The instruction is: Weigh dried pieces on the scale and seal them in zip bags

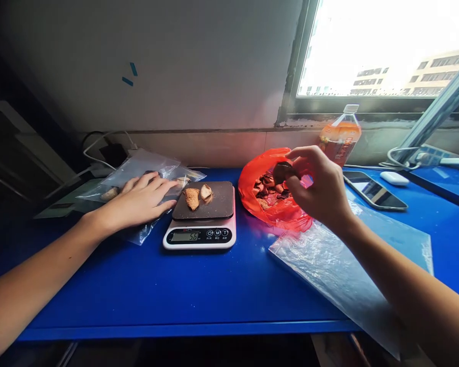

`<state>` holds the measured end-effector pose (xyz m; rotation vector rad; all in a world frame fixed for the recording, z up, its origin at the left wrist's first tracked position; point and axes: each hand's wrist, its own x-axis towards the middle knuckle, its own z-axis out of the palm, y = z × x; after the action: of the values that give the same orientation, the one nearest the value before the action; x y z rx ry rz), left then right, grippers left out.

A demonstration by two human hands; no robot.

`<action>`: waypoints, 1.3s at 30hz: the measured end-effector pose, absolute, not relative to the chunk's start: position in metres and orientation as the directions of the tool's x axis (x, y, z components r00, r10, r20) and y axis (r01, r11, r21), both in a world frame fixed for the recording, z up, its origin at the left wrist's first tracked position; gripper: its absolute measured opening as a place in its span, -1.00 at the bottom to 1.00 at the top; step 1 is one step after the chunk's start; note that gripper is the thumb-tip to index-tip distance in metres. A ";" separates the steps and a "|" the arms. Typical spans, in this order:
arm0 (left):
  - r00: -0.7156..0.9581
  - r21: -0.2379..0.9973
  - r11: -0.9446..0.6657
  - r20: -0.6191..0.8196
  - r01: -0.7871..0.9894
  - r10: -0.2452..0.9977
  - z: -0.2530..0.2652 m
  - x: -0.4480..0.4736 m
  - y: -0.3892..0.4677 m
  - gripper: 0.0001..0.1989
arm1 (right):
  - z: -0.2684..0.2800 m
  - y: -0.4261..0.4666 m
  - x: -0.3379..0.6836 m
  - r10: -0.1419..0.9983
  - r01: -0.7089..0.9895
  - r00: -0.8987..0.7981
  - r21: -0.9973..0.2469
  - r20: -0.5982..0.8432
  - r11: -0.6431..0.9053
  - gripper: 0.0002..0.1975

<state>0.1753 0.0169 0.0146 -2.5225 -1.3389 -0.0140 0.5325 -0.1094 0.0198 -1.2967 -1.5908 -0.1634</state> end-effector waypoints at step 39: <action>0.555 -0.306 -0.499 0.131 0.811 0.821 0.013 0.181 0.011 -0.46 | -0.010 -0.112 0.470 0.528 0.642 -0.273 -0.257 0.804 0.722 -0.76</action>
<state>0.1810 0.0109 0.0129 -2.4624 -1.3404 0.0448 0.4701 -0.1118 -0.0100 -0.8980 -1.9425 -0.1454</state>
